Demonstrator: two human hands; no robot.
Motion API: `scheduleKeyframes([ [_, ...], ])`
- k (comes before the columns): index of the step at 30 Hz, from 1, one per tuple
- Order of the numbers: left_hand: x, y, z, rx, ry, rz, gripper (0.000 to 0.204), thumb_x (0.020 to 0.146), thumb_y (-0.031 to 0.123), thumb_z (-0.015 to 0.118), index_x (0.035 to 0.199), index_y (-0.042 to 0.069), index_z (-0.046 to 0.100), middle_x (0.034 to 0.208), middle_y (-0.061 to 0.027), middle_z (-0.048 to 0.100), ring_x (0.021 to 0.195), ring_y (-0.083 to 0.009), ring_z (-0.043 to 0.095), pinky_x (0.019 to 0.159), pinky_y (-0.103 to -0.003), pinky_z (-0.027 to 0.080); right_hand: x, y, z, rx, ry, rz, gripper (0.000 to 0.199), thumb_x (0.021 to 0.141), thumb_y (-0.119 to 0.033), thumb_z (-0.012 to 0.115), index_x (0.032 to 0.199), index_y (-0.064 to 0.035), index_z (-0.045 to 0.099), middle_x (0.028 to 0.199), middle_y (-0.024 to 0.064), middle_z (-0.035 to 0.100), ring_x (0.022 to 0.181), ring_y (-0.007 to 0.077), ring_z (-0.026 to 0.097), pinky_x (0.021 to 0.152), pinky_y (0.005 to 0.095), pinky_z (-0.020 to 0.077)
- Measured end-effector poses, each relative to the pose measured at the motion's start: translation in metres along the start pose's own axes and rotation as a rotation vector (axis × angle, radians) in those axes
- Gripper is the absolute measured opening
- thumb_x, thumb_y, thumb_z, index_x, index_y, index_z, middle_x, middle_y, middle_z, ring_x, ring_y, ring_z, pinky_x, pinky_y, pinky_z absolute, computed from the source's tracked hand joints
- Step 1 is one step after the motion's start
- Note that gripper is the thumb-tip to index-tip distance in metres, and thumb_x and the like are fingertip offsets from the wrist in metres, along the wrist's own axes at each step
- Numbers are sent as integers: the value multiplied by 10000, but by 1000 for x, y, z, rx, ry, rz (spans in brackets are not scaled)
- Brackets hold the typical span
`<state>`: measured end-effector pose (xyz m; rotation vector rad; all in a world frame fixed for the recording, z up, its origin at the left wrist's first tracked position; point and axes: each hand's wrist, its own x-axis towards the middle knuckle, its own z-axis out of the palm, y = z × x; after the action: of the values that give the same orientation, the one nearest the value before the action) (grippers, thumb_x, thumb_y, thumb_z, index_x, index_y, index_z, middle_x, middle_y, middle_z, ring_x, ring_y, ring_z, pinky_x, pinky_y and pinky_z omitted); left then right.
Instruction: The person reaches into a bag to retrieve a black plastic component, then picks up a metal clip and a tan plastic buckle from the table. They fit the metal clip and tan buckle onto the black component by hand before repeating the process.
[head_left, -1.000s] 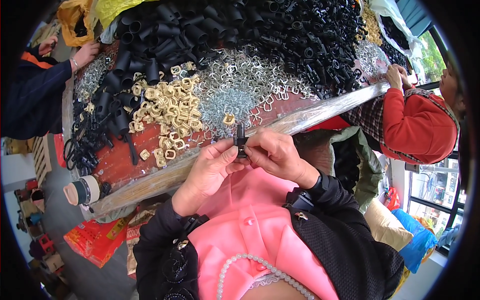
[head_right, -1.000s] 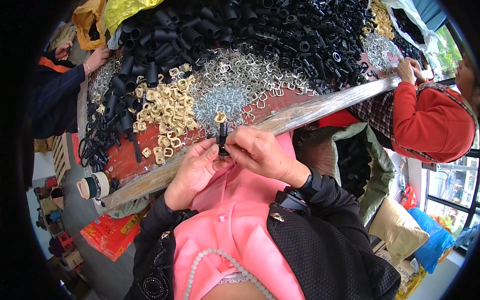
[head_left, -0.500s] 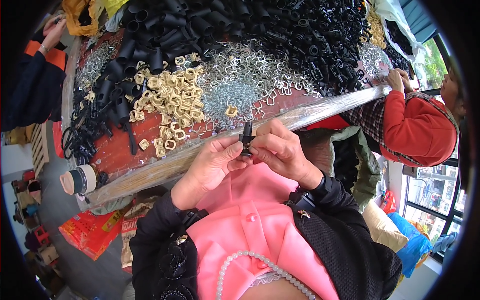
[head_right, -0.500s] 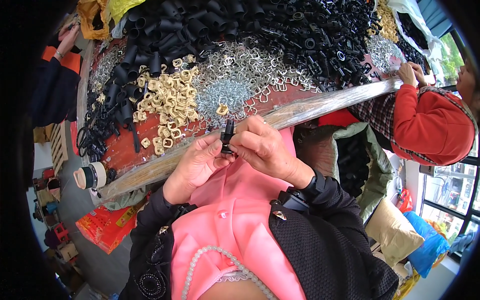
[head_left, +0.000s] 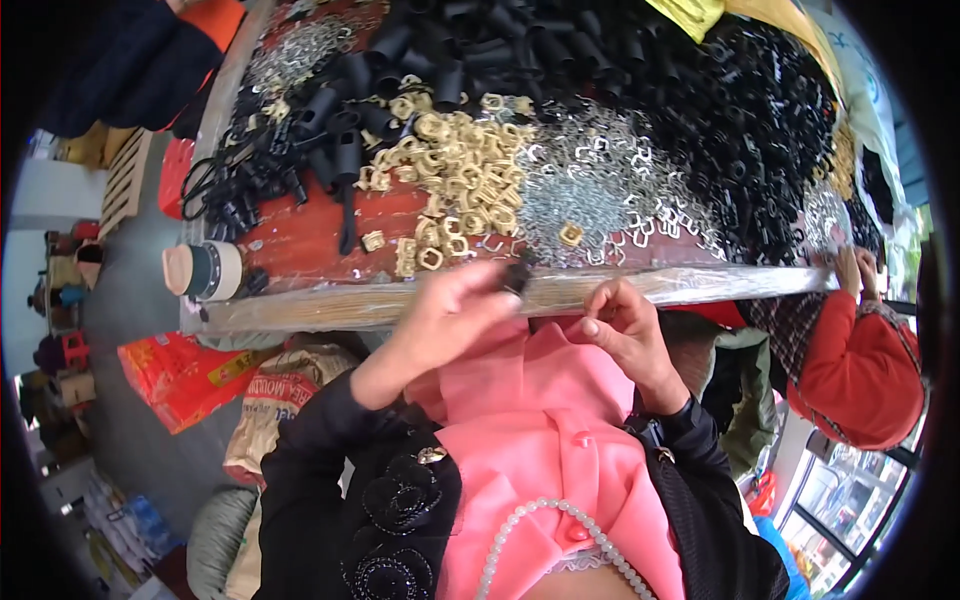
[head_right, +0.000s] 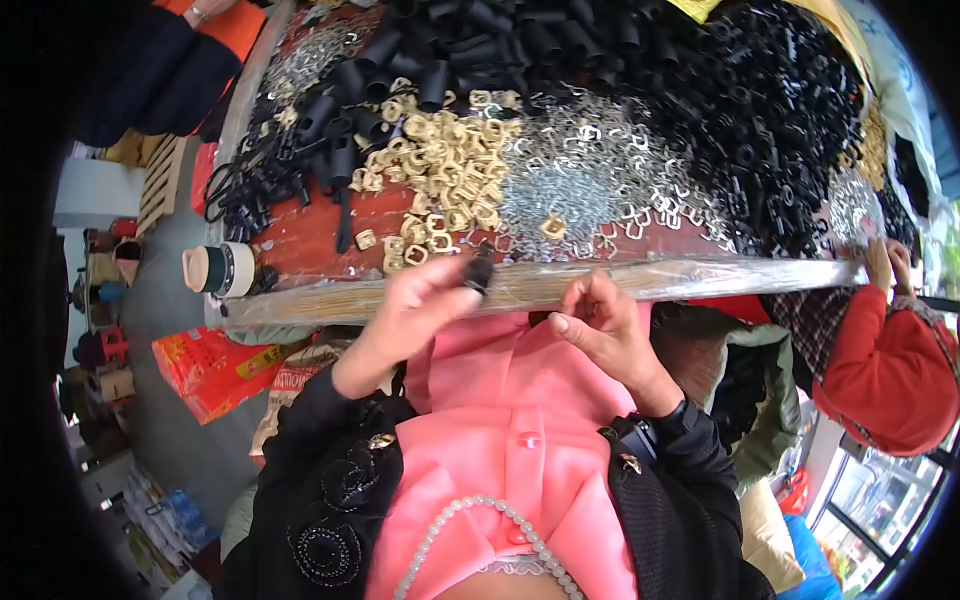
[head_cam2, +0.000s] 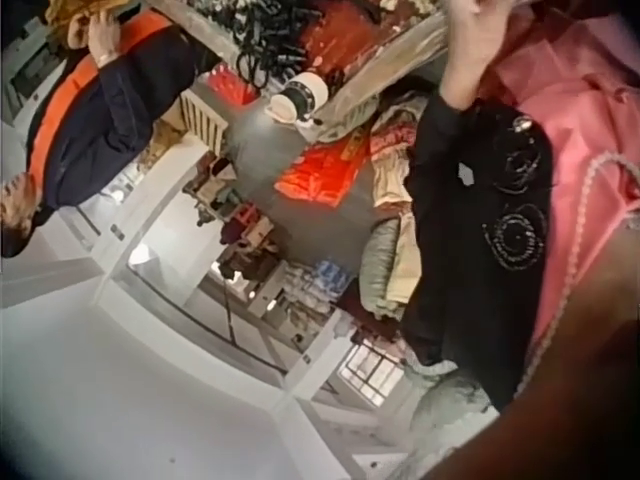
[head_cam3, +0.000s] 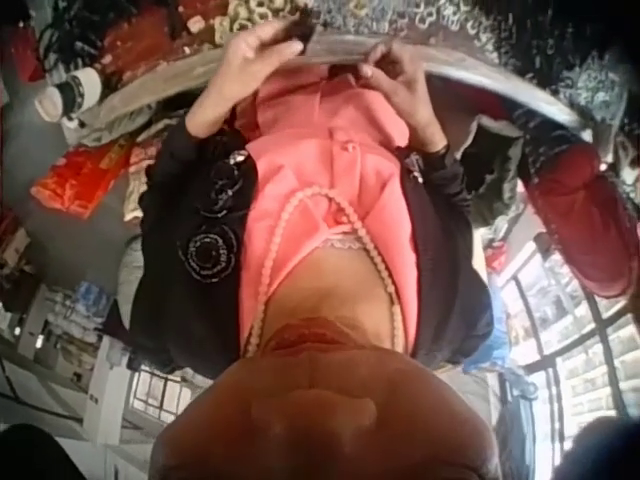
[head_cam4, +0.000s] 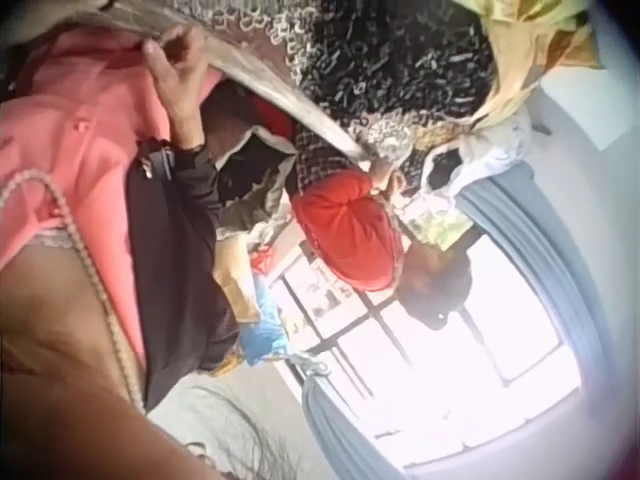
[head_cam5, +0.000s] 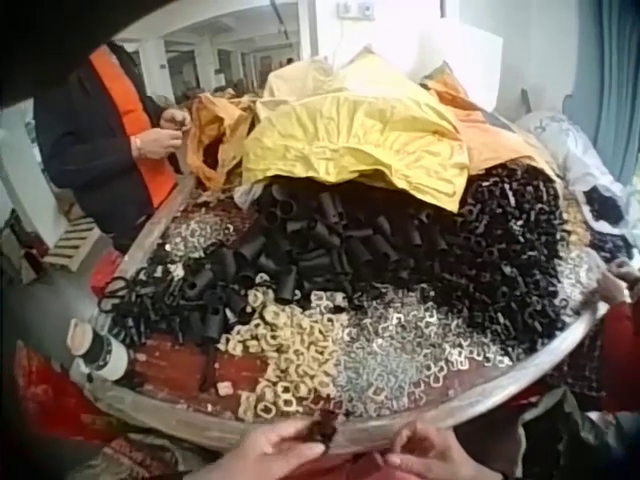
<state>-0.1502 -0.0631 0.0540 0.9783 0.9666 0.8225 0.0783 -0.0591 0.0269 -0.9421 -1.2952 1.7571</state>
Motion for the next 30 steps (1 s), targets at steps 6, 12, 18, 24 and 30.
scheduleKeyframes([
  [6, -22, -13, -87, 1107, 598, 457, 327, 711, 136, 615, 1003, 4, 548, 882, -122, 587, 784, -248, 556, 739, -306, 427, 10, -13, 7, -45, -26, 110, 134, 801, -102, 573, 800, -41, 453, 723, -40, 418, 586, 23, 384, 507, 146, 315],
  [12, -17, -13, -100, 996, 619, 288, 291, 750, 125, 585, 1014, 8, 549, 914, -114, 592, 791, -215, 563, 738, -290, 432, 10, -13, 5, -68, -38, 154, 116, 810, -90, 556, 815, -29, 458, 699, -27, 443, 587, 24, 399, 502, 158, 326],
  [18, -3, 8, -63, -189, 328, 147, 240, 823, 104, 516, 1034, -11, 529, 941, -80, 588, 817, -112, 559, 698, -230, 455, 13, -16, 8, -398, 61, -118, 158, 806, -87, 556, 905, -8, 463, 633, 15, 496, 565, 39, 468, 490, 171, 366],
  [24, 19, 11, 3, -296, 29, 22, 269, 834, 126, 502, 1050, -35, 492, 968, -130, 572, 825, -156, 581, 703, -229, 492, 23, -30, 19, -481, 22, -214, 191, 812, -117, 553, 943, -4, 472, 692, 7, 484, 576, 35, 474, 457, 169, 370],
  [30, 33, 8, 30, -410, -84, -31, 263, 830, 125, 509, 1052, -17, 496, 971, -128, 569, 839, -168, 581, 697, -234, 497, 14, -26, 11, -400, 105, -143, 186, 790, -118, 577, 912, -4, 494, 634, 29, 496, 544, 91, 475, 475, 231, 373],
])
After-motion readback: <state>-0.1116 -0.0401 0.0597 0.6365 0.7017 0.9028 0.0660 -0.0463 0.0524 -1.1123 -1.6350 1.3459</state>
